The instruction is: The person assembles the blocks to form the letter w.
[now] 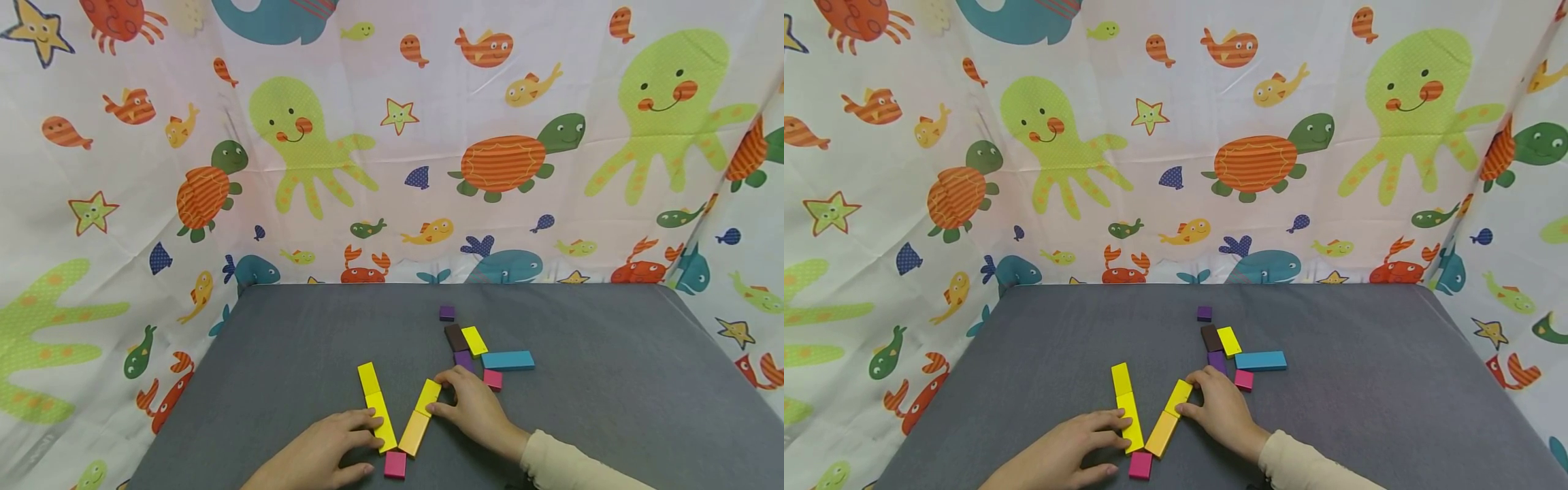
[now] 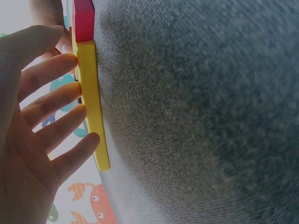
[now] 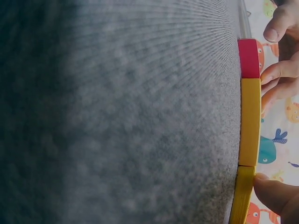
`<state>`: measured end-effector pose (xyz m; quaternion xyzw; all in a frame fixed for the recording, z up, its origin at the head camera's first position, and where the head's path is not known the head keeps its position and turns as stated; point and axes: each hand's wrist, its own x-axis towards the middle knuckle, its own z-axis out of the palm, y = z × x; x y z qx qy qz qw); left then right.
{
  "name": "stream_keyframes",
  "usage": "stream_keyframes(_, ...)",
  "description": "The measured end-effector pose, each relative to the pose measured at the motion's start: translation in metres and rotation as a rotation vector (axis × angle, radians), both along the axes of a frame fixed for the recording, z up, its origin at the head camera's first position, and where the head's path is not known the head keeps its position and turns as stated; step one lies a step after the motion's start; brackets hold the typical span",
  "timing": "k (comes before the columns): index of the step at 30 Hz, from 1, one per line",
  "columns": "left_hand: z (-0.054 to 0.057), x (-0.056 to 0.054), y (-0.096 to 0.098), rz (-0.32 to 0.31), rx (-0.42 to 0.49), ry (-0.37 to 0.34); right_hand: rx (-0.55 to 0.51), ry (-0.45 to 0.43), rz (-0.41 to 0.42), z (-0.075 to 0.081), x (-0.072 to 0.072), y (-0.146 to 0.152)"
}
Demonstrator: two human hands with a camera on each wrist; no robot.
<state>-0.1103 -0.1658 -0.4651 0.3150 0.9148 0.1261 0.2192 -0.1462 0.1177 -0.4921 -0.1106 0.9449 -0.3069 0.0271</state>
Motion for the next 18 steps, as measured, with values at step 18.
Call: stream_keyframes(18, 0.0, 0.0, 0.0, 0.009, 0.006, -0.009, -0.113, 0.046, -0.059, 0.017, -0.026, 0.013)
